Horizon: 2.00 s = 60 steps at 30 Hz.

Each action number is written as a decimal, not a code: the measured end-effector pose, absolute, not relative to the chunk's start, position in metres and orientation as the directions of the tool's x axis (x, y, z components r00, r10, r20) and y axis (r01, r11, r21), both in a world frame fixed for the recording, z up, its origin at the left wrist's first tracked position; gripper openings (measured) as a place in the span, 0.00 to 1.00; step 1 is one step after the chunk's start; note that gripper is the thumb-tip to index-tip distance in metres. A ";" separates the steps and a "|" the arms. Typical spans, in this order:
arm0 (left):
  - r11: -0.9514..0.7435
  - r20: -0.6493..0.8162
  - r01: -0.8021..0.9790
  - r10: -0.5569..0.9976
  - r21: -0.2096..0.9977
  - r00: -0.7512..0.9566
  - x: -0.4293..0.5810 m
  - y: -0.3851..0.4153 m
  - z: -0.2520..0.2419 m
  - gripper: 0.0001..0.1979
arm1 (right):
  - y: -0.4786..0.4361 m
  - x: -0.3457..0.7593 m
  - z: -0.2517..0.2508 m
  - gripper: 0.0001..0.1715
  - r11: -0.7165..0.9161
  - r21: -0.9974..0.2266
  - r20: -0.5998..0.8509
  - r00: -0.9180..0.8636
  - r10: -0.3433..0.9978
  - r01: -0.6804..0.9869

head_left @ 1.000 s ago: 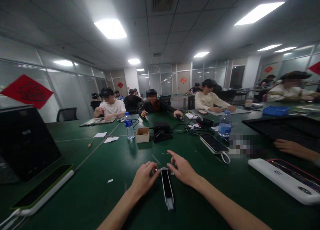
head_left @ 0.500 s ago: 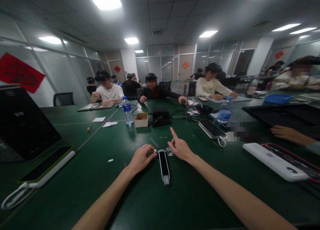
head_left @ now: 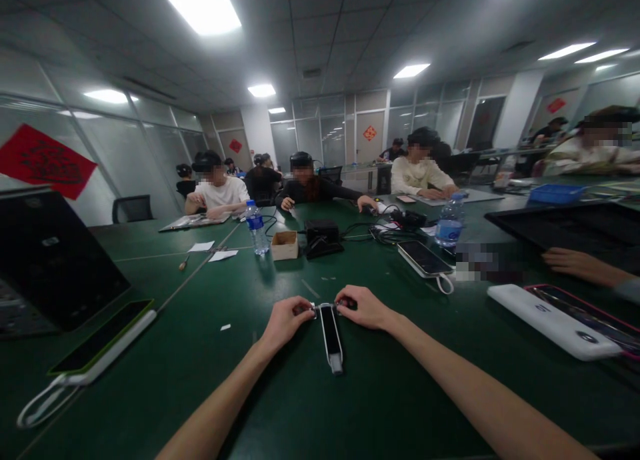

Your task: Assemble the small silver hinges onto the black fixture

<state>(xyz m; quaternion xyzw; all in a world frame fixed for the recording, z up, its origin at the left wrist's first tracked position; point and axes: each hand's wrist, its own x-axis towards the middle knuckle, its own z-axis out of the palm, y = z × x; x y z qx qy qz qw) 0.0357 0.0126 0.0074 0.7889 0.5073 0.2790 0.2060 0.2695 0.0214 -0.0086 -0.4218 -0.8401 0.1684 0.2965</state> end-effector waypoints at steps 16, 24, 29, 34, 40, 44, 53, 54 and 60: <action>-0.413 0.235 0.727 0.910 0.548 0.340 0.034 0.015 0.004 0.12 | 0.022 0.270 -0.008 0.10 0.555 -0.560 0.309 -0.466 0.829 0.615; -0.398 0.228 0.723 0.917 0.565 0.326 0.034 0.012 0.007 0.11 | 0.021 0.269 -0.005 0.10 0.555 -0.561 0.303 -0.471 0.828 0.615; -0.394 0.230 0.703 0.919 0.592 0.321 0.035 0.013 0.005 0.09 | 0.021 0.268 -0.005 0.09 0.564 -0.551 0.319 -0.469 0.824 0.616; -0.402 0.236 0.711 0.915 0.577 0.326 0.035 0.011 0.008 0.09 | 0.022 0.269 -0.008 0.09 0.548 -0.564 0.302 -0.463 0.833 0.618; -0.404 0.239 0.712 0.915 0.575 0.326 0.034 0.011 0.007 0.10 | 0.021 0.269 -0.007 0.09 0.549 -0.568 0.301 -0.467 0.832 0.613; -0.415 0.239 0.701 0.909 0.580 0.341 0.033 0.012 0.006 0.11 | 0.020 0.269 -0.006 0.09 0.545 -0.567 0.298 -0.463 0.835 0.618; -0.468 0.271 0.699 0.884 0.540 0.381 0.034 0.010 0.010 0.13 | 0.020 0.268 -0.005 0.09 0.543 -0.567 0.291 -0.466 0.836 0.619; -0.464 0.273 0.701 0.886 0.541 0.375 0.035 0.009 0.010 0.13 | 0.020 0.267 -0.004 0.09 0.543 -0.566 0.294 -0.464 0.836 0.620; -0.396 0.221 0.675 0.917 0.622 0.333 0.036 0.008 0.011 0.10 | 0.018 0.264 -0.001 0.08 0.525 -0.575 0.291 -0.443 0.848 0.627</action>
